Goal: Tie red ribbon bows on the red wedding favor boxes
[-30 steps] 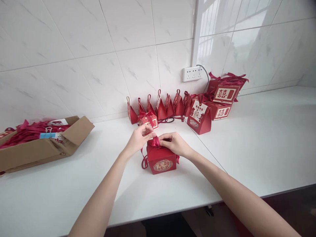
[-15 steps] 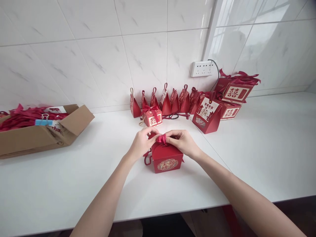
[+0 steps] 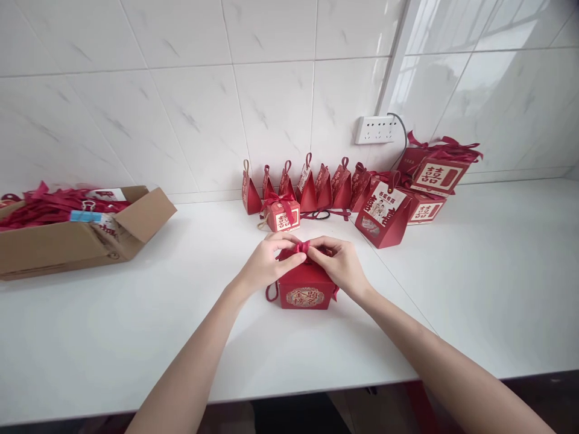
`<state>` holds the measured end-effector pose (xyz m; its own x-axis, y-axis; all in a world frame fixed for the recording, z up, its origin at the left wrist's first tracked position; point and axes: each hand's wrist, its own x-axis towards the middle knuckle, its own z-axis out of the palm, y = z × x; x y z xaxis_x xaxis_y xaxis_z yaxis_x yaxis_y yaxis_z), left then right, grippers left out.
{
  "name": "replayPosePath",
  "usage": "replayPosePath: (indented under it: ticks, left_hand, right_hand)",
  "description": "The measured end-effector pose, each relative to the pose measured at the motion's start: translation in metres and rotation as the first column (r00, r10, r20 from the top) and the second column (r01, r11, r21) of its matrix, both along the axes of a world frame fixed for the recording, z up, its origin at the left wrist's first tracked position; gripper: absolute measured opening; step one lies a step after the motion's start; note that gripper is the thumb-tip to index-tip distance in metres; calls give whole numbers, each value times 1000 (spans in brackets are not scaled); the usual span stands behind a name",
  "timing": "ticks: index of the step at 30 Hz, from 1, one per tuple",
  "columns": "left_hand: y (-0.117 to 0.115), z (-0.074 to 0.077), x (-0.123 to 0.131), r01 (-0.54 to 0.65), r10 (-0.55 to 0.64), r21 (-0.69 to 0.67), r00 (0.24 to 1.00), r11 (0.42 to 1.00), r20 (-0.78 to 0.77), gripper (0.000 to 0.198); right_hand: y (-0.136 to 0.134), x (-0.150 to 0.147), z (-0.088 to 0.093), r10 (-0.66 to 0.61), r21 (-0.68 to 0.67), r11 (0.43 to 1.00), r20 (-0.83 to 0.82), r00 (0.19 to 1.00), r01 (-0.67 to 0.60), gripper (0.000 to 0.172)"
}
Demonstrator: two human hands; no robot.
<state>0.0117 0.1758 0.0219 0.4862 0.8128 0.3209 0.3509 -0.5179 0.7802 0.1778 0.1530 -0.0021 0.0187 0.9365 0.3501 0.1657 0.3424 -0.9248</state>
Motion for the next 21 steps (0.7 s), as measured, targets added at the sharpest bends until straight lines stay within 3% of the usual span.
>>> replayPosePath:
  ticks: [4,9,16,21]
  left_hand:
    - [1,-3,3,10,-7,-49,999,999,45,26]
    - [4,-5,3,27,-12,-137,994,990,108,26]
    - [4,-7,4,15,17,-221,990,975,141,25]
    - [2,-6,4,97,-44,-279,981,955,189,23]
  right_hand:
    - [-2,0,2,-63,-9,998,27,998,63,16]
    - [-3,2,5,-34,-20,999,56,998,36,16]
    - [-3,4,6,6,43,999,239,971,-17,15]
    - [-4,3,5,-34,48,999,226,974,23,13]
